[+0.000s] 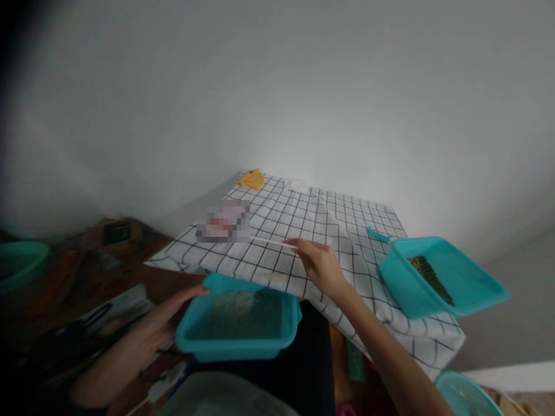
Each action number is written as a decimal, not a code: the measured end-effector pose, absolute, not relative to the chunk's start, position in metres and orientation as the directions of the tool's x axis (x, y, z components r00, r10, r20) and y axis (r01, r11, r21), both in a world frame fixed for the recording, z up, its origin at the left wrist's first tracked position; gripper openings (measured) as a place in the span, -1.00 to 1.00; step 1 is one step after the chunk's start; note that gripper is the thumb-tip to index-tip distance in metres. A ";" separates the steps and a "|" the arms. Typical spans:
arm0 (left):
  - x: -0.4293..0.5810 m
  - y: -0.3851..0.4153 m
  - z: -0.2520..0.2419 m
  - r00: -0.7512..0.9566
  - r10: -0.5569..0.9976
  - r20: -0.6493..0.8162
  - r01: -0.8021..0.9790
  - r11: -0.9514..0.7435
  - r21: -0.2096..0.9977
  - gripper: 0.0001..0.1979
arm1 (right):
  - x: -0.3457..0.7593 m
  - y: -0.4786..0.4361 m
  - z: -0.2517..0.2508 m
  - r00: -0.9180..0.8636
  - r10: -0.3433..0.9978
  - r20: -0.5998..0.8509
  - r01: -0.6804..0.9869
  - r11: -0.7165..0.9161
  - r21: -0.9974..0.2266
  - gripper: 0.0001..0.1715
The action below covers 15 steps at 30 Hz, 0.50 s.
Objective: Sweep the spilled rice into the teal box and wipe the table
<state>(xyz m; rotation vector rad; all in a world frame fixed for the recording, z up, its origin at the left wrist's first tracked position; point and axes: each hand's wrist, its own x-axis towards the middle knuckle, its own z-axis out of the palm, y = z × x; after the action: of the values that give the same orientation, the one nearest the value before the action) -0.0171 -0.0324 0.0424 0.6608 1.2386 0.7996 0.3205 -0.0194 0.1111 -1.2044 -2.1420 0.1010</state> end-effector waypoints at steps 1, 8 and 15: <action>-0.018 -0.032 0.042 0.132 0.818 -0.560 -0.169 0.576 0.800 -0.75 | 0.317 -0.009 0.111 -0.304 0.802 0.515 0.767 0.526 -0.367 -0.60; -0.019 -0.035 0.047 0.132 0.812 -0.569 -0.175 0.584 0.793 -0.73 | 0.286 0.051 0.124 -0.211 0.844 0.494 0.865 0.396 -0.308 -0.57; -0.019 -0.037 0.052 0.128 0.804 -0.581 -0.183 0.595 0.783 -0.75 | 0.288 0.043 0.126 -0.304 0.837 0.454 0.831 0.467 -0.304 -0.61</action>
<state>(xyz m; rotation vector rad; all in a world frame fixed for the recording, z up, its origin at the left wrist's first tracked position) -0.0186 -0.0367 0.0522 0.6212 1.2432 0.7888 0.2881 0.0426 0.1260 -1.3811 -2.1600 0.0162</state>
